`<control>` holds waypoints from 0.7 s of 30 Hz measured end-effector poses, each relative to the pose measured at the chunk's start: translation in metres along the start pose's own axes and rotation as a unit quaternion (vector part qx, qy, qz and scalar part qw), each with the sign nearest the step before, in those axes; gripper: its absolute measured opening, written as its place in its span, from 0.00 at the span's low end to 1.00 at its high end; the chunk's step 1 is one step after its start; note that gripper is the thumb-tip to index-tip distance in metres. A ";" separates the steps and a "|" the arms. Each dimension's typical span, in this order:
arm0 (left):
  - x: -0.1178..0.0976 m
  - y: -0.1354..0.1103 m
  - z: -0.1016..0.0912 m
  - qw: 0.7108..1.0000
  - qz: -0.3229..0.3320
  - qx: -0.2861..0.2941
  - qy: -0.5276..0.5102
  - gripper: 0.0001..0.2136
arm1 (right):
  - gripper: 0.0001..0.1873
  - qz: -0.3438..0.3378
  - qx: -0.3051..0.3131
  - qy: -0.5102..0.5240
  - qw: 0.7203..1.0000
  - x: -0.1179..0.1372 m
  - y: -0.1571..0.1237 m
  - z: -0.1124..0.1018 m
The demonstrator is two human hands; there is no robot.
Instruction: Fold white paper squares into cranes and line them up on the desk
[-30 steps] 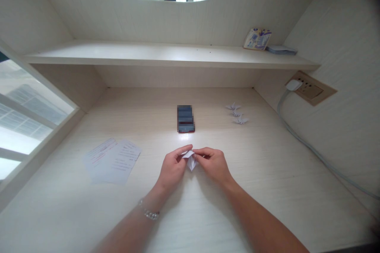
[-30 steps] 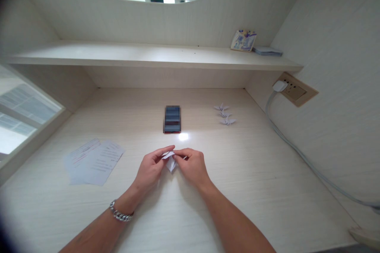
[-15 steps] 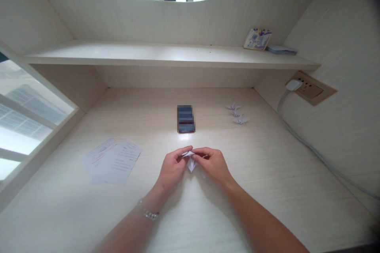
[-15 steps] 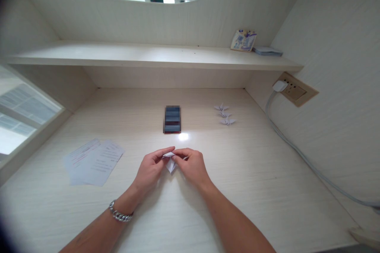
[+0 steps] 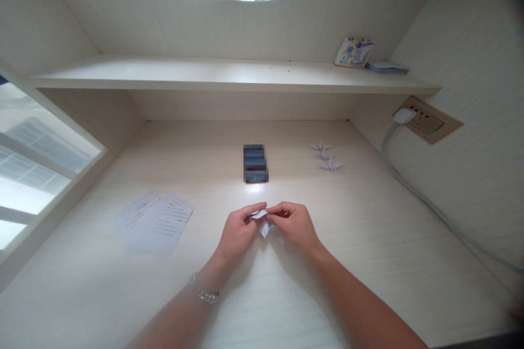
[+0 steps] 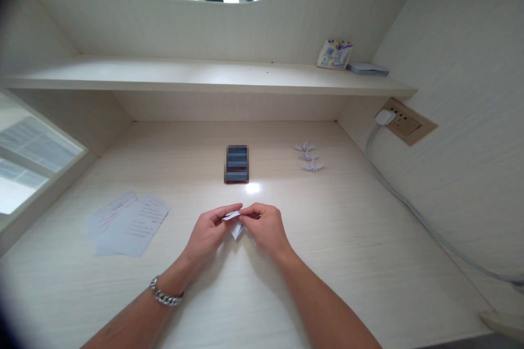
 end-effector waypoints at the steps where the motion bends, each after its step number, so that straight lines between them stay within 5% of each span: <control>1: -0.001 0.000 0.000 1.000 -0.003 0.000 0.003 0.14 | 0.07 0.001 0.004 0.002 1.000 0.000 0.000 0.000; 15: -0.003 0.002 -0.004 1.000 -0.015 0.003 -0.002 0.12 | 0.09 -0.019 0.038 -0.008 0.999 0.003 0.000 0.001; 21: -0.004 0.002 -0.002 0.970 -0.063 -0.052 -0.228 0.15 | 0.12 0.028 0.058 0.126 0.990 -0.002 0.007 0.001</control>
Point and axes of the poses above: each hand's wrist, its own y-axis towards the middle knuckle, its own z-axis out of the palm, x = y × z, the point moved 2 cm from there along y, towards the middle knuckle, and after that the axes turned 15 degrees about z, right-handed, at the moved point
